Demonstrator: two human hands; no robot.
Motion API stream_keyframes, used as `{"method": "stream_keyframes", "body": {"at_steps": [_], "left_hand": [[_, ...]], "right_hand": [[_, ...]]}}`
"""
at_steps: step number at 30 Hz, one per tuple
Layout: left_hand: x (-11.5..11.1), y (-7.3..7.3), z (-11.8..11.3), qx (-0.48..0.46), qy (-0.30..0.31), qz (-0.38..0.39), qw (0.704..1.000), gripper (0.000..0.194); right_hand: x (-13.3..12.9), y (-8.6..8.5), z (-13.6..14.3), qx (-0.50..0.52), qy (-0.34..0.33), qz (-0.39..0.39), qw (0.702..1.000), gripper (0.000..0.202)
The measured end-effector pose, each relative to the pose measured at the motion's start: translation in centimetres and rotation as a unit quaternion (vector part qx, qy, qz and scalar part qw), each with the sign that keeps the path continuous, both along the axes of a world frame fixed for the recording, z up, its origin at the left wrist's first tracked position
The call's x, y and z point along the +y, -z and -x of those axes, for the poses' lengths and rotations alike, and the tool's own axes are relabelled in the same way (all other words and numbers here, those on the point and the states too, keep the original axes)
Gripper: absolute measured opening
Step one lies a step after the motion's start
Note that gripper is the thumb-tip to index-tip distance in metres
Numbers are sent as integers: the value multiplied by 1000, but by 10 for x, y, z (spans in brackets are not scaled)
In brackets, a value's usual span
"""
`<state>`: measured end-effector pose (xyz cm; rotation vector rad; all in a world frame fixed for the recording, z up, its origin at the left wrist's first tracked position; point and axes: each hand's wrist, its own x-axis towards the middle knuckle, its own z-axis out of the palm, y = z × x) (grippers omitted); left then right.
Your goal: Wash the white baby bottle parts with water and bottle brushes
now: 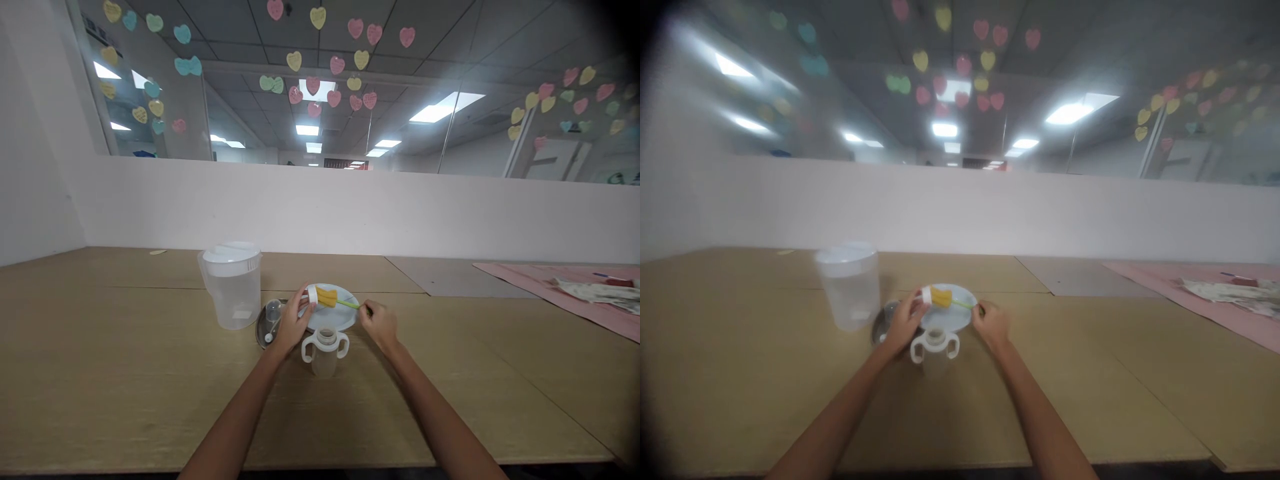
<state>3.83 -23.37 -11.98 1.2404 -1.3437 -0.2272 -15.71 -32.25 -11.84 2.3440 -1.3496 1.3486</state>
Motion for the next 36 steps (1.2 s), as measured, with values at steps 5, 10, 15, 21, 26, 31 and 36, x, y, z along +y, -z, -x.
{"method": "stream_keyframes", "body": {"at_steps": [5,10,15,21,26,31,36], "left_hand": [[11,-13,5,-19,25,-23,999,46],[15,-17,5,-39,24,-56,997,46],[13,-16,7,-33,18,-38,999,41],[5,-10,1,28,-43,26,998,43],[9,-12,-5,-63,-102,69,990,36],[5,-8,-18,-23,-176,41,983,32],[4,-1,-45,-91,-213,-103,967,31]], "right_hand": [[0,4,1,-2,-28,-4,1000,30],[-2,10,3,-10,-60,42,997,30],[-1,10,2,-2,-67,76,995,31],[-7,4,4,-22,44,45,998,29],[-4,5,2,-32,-11,77,996,33],[-2,4,-2,-16,23,105,994,34],[-10,3,5,-27,54,82,995,34]]}}
